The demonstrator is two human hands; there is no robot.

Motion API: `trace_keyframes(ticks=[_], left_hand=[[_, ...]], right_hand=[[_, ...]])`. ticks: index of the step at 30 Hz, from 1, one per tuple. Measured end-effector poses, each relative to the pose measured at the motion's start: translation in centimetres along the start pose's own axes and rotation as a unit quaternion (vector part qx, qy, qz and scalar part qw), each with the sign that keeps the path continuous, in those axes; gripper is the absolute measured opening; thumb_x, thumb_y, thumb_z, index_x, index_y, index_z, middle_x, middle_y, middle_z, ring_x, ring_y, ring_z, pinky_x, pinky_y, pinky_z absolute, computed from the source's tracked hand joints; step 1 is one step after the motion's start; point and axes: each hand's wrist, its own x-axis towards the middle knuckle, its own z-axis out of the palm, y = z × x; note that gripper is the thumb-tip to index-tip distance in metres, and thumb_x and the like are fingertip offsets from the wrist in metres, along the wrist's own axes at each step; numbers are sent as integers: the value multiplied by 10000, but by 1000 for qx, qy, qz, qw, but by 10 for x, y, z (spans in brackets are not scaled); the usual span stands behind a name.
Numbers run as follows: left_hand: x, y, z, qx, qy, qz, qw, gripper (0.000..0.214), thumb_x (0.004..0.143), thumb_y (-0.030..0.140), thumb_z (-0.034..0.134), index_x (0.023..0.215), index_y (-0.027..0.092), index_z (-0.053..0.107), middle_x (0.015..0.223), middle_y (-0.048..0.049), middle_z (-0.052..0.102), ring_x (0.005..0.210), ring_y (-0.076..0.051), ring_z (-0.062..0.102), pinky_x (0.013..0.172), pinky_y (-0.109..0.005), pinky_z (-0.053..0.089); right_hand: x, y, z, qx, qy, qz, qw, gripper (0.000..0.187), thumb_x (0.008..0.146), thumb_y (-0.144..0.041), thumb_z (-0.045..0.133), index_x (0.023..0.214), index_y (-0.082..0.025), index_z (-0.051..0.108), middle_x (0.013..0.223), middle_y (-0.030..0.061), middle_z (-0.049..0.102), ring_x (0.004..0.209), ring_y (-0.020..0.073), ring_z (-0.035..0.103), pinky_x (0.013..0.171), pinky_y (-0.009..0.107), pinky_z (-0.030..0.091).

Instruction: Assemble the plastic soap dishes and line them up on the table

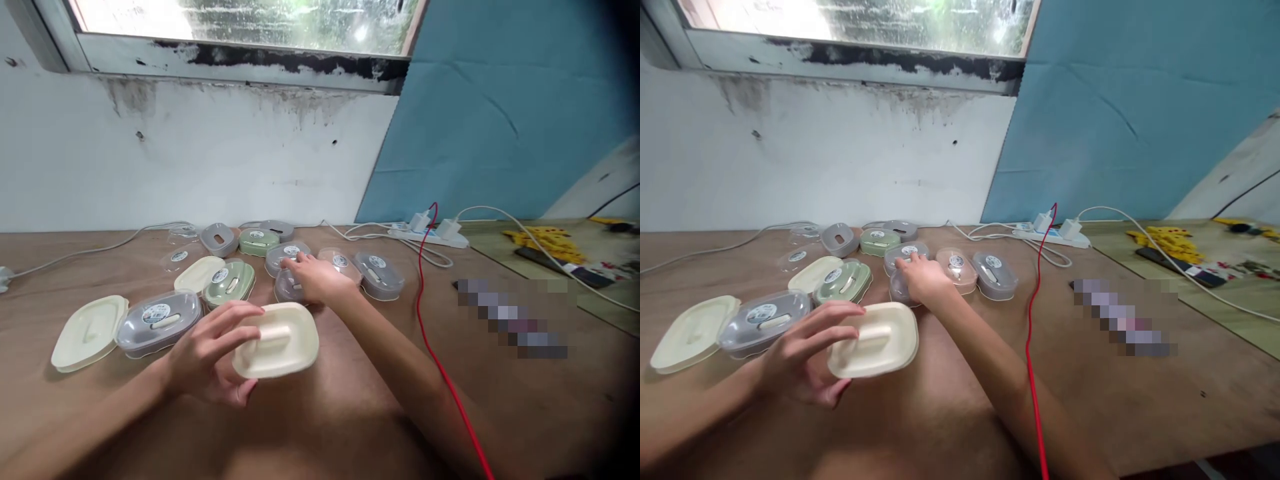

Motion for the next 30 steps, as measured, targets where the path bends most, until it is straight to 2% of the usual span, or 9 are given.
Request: trace_keyframes(ticks=[3, 8, 13, 16, 19, 20, 23, 26, 30], left_hand=[[-17, -9, 13, -51, -14, -41, 998, 616, 692, 228, 764, 1273, 184, 563, 1301, -190, 597, 1191, -328, 622, 975, -477, 581], [-29, -14, 15, -80, -87, -98, 988, 592, 685, 255, 749, 1249, 220, 571, 1290, -157, 607, 1116, -303, 658, 927, -445, 598], [-28, -9, 10, -46, -145, -116, 982, 585, 690, 278, 737, 1247, 240, 564, 1316, -147, 613, 1157, -332, 628, 1004, -495, 545], [-24, -8, 10, -36, -152, -127, 980, 570, 706, 274, 731, 1249, 244, 562, 1327, -143, 599, 1192, -337, 590, 1071, -520, 485], [-22, -9, 11, -34, -153, -128, 979, 546, 728, 288, 736, 1244, 241, 563, 1330, -140, 590, 1183, -328, 577, 1078, -507, 468], [-22, -9, 11, -34, -154, -127, 979, 543, 735, 297, 740, 1245, 240, 564, 1332, -140, 587, 1181, -327, 574, 1071, -499, 470], [-23, -10, 11, -34, -155, -128, 979, 535, 751, 322, 758, 1245, 236, 570, 1320, -139, 588, 1175, -325, 567, 1058, -483, 474], [-23, -10, 10, -33, -155, -134, 978, 514, 758, 322, 762, 1232, 236, 584, 1308, -127, 602, 1152, -316, 577, 1045, -469, 479], [-22, -9, 10, -36, -150, -140, 978, 511, 738, 290, 759, 1221, 240, 599, 1324, -116, 608, 1147, -316, 583, 1018, -456, 493]], right_hand=[[6, 9, 1, -4, -12, -12, 1000, 882, 689, 1, 715, 1504, -221, 461, 1407, 160, 567, 1197, 313, 641, 838, 333, 544], [8, 8, 2, -9, -14, -18, 1000, 871, 671, -50, 760, 1484, -196, 485, 1392, 168, 574, 1218, 328, 623, 841, 348, 550], [2, 8, -7, 46, -24, -10, 999, 870, 700, -511, 860, 1461, -237, 541, 1403, 151, 598, 1228, 361, 626, 884, 403, 556], [12, 11, -16, 120, 38, 3, 992, 768, 777, -671, 771, 1412, -274, 599, 1321, 109, 685, 1174, 327, 664, 896, 392, 539], [41, 3, -18, 131, 160, 9, 978, 487, 995, -590, 546, 1266, -205, 672, 1234, 123, 729, 1114, 286, 681, 895, 377, 522], [54, -3, -17, 126, 173, 5, 977, 456, 1042, -538, 477, 1271, -189, 661, 1268, 136, 715, 1127, 282, 674, 909, 377, 517], [95, -33, -10, 113, 162, -46, 979, 406, 1077, -447, 434, 1394, -246, 587, 1343, 109, 683, 1202, 260, 648, 952, 356, 515], [131, -65, -4, 83, 149, -95, 981, 502, 1019, -235, 532, 1510, -329, 489, 1531, 122, 524, 1373, 279, 532, 1046, 404, 487], [162, -85, -5, 53, 138, -122, 981, 536, 935, -115, 599, 1441, -287, 569, 1582, 150, 431, 1455, 321, 422, 1138, 509, 423]])
